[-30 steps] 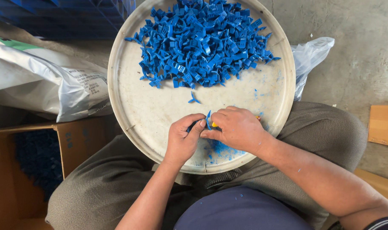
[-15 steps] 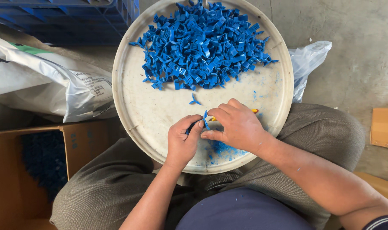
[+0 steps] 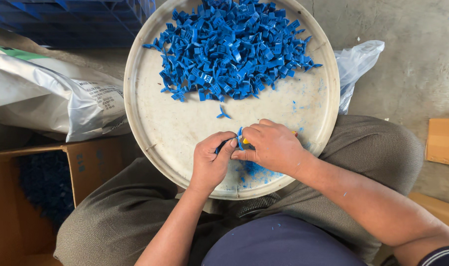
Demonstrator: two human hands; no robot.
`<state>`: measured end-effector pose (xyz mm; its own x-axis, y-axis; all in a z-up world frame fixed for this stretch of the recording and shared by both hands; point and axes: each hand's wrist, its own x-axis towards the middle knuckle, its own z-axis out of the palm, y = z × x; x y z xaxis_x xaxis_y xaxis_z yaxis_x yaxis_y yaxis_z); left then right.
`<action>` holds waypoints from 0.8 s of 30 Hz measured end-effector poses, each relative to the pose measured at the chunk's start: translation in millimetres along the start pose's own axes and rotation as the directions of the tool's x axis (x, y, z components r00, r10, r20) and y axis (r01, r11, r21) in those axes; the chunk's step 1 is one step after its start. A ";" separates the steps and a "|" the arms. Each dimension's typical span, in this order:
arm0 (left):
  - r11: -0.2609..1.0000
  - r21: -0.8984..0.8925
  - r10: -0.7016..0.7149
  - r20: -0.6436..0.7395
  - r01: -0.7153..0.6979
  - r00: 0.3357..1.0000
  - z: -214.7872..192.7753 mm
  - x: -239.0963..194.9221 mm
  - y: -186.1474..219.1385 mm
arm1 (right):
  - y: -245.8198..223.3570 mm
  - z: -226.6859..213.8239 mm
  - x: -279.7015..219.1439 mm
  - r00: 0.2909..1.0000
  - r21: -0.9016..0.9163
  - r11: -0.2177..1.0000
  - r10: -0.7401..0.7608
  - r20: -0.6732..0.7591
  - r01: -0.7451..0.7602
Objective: The person sits cross-legged and uses a yellow utility knife to cut small blue plastic strips into smaller pieces over a white circular tray. The cut pieces accumulate on the tray as the person continues cutting one strip at a time.
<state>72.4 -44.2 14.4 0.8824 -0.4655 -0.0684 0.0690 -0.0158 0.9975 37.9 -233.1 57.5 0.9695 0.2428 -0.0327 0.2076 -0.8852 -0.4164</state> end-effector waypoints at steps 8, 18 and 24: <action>1.000 0.016 -0.017 -0.035 0.018 0.999 0.8 -1.3 -4.7 | -1.1 0.6 -1.6 0.998 -0.043 0.997 -0.058 0.017 0.059; 0.997 -0.075 -0.043 -0.130 0.034 0.991 -1.2 0.6 -10.9 | 4.1 -4.7 2.0 0.997 0.201 0.978 0.066 -0.026 -0.059; 1.000 0.028 0.004 -0.100 -0.002 0.995 0.1 1.6 -1.5 | -1.1 -8.9 0.4 0.986 0.027 0.999 -0.030 -0.165 0.035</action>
